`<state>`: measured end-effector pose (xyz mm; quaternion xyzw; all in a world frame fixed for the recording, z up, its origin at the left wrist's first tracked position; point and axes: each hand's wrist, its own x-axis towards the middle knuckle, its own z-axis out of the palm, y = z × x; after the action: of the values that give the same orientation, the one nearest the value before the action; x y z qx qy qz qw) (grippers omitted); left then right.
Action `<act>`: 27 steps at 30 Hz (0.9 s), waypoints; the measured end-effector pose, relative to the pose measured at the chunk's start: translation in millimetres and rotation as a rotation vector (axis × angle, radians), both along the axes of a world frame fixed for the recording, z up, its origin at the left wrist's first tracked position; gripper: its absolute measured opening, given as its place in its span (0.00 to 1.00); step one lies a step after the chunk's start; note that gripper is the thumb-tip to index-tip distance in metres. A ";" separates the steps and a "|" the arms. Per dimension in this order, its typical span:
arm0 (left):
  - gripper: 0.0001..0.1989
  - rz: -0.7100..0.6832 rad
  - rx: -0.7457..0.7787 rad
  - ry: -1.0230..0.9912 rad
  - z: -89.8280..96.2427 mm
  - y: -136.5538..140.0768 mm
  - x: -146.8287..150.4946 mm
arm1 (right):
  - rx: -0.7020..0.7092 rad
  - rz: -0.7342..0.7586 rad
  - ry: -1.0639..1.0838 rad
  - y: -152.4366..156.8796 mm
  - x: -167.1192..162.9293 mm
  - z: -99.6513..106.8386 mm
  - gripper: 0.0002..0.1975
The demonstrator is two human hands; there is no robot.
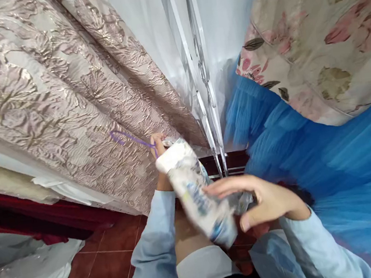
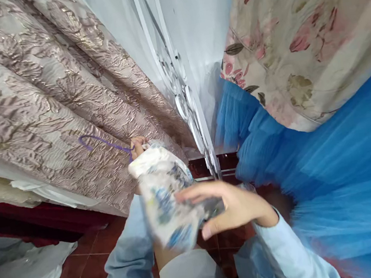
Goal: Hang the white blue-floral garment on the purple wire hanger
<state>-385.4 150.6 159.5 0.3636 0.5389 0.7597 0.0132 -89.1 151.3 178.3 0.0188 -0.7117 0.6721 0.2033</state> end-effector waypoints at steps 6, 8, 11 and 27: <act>0.27 -0.621 0.066 -0.087 19.9 9.2 57.9 | -0.320 -0.217 0.048 -19.0 21.7 -56.2 0.24; 0.26 -0.699 0.060 -0.043 31.0 4.8 69.6 | -0.365 -0.595 0.049 -13.1 26.0 -70.0 0.18; 0.26 -0.811 0.108 -0.065 44.7 -6.7 82.2 | -0.318 -0.973 0.027 -0.1 29.2 -78.9 0.16; 0.23 -1.910 -0.600 -0.515 93.8 113.9 187.0 | -0.502 -1.352 0.542 -2.5 44.4 -57.4 0.38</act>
<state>-198.4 264.6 253.2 0.4480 0.1736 0.3218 0.8158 -44.8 148.8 120.9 -0.3031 -0.3198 0.5149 0.7354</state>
